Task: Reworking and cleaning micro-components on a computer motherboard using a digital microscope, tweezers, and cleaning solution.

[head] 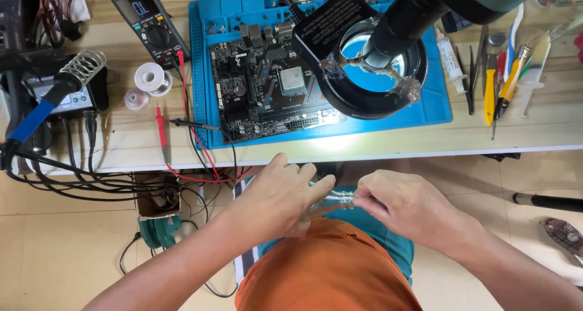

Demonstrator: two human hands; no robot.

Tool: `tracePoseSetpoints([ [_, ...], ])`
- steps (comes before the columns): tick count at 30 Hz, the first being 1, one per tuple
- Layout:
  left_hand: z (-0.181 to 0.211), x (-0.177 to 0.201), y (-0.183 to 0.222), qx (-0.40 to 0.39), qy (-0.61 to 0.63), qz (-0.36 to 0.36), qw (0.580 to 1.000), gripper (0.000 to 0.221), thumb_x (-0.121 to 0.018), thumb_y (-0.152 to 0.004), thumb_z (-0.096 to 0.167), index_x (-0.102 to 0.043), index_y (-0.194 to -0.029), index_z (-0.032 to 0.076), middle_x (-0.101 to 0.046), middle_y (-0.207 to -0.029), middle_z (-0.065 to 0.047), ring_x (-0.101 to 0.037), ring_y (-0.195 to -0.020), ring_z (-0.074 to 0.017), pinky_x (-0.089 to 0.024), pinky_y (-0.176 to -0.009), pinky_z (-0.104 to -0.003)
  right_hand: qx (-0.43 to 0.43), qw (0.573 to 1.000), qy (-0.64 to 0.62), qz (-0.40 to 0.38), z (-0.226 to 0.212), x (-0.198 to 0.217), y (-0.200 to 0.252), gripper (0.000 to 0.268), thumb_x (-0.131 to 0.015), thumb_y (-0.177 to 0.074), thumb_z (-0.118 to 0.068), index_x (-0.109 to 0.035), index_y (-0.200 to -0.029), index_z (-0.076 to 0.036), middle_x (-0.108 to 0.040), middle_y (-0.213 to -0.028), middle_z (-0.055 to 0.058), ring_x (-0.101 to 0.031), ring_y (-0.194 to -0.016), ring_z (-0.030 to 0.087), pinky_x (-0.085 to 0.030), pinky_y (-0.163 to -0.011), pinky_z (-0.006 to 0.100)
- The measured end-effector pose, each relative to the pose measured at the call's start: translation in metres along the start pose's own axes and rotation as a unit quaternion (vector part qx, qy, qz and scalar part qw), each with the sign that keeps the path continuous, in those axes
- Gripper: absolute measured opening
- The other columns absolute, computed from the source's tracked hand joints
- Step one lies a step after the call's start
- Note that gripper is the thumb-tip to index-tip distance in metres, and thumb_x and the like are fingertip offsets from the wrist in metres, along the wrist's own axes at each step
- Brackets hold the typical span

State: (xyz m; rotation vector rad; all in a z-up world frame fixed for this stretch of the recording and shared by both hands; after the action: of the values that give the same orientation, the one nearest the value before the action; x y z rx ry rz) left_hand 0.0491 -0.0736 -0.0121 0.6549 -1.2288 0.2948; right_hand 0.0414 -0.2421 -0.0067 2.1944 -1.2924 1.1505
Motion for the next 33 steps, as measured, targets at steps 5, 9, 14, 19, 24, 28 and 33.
tracePoseSetpoints([
  [5, -0.014, -0.005, 0.013, 0.024, 0.031, 0.157, 0.987, 0.082, -0.085, -0.08, 0.041, -0.057, -0.154, 0.02, -0.07, -0.102, -0.012, -0.077, -0.086, -0.034, -0.052, -0.088, -0.048, -0.073, 0.992, -0.076, 0.065, 0.014, 0.027, 0.0, 0.01, -0.084, -0.092, -0.02, -0.077, -0.096, -0.025, -0.081, -0.085, -0.007, -0.081, -0.081, 0.013, -0.066, -0.078, 0.029],
  [9, -0.033, -0.003, 0.036, 0.068, 0.065, 0.307, 0.947, 0.084, -0.093, -0.074, 0.049, -0.064, -0.145, 0.016, -0.066, -0.106, -0.003, -0.063, -0.081, -0.029, -0.052, -0.079, -0.045, -0.047, 0.974, -0.167, 0.148, 0.017, 0.063, 0.004, 0.027, -0.083, -0.095, -0.004, -0.061, -0.108, -0.011, -0.081, -0.095, 0.004, -0.078, -0.087, 0.012, -0.063, -0.08, 0.025],
  [14, -0.045, -0.012, 0.048, 0.14, 0.152, 0.294, 0.933, 0.081, -0.091, -0.075, 0.053, -0.063, -0.145, 0.024, -0.073, -0.13, 0.001, -0.072, -0.107, -0.0281, -0.054, -0.092, -0.048, -0.131, 0.966, -0.08, 0.206, 0.039, 0.07, -0.018, 0.014, -0.082, -0.099, -0.005, -0.07, -0.106, -0.008, -0.08, -0.101, 0.005, -0.077, -0.093, 0.015, -0.062, -0.088, 0.029],
  [19, -0.054, -0.018, 0.057, 0.176, 0.21, 0.281, 0.92, 0.08, -0.093, -0.074, 0.052, -0.066, -0.143, 0.023, -0.074, -0.141, 0.002, -0.07, -0.128, -0.0234, -0.053, -0.099, -0.046, -0.117, 0.974, 0.045, 0.189, 0.076, 0.033, -0.05, 0.024, -0.075, -0.104, -0.013, -0.061, -0.086, -0.006, -0.065, -0.084, 0.006, -0.059, -0.077, 0.023, -0.045, -0.066, 0.039],
  [24, -0.058, -0.021, 0.069, 0.162, 0.161, 0.367, 0.902, 0.085, -0.1, -0.069, 0.048, -0.068, -0.143, 0.02, -0.077, -0.139, -0.001, -0.073, -0.129, -0.0244, -0.055, -0.105, -0.047, 0.023, 0.976, 0.068, 0.204, 0.065, 0.015, -0.065, 0.044, -0.056, -0.092, 0.009, -0.02, -0.075, -0.011, -0.021, -0.069, 0.004, -0.02, -0.068, 0.024, -0.017, -0.062, 0.045],
  [28, -0.062, -0.024, 0.069, 0.153, 0.149, 0.387, 0.897, 0.087, -0.102, -0.069, 0.049, -0.068, -0.143, 0.02, -0.077, -0.138, -0.001, -0.073, -0.126, -0.0248, -0.055, -0.107, -0.048, -0.063, 0.986, 0.072, 0.135, 0.073, 0.013, -0.071, 0.037, -0.057, -0.092, -0.004, -0.028, -0.07, -0.01, -0.032, -0.063, 0.007, -0.029, -0.065, 0.026, -0.026, -0.06, 0.046],
  [33, -0.069, -0.027, 0.064, 0.159, 0.201, 0.369, 0.894, 0.081, -0.098, -0.071, 0.049, -0.069, -0.14, 0.018, -0.077, -0.138, -0.004, -0.073, -0.127, -0.0293, -0.058, -0.103, -0.048, 0.01, 0.989, 0.026, 0.148, 0.036, 0.028, -0.086, 0.015, -0.057, -0.106, -0.007, -0.066, -0.095, -0.003, -0.074, -0.096, 0.018, -0.069, -0.092, 0.039, -0.054, -0.08, 0.049],
])
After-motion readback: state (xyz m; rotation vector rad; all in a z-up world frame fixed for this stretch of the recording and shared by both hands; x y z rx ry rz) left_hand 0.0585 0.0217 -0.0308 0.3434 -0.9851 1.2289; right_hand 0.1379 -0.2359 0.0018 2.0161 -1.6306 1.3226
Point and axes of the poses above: each hand's wrist, its own y-axis away from the middle knuckle, its own x-axis out of the back of the hand, z = x × y, the point moved 8 cm from there along -y, towards the middle knuckle
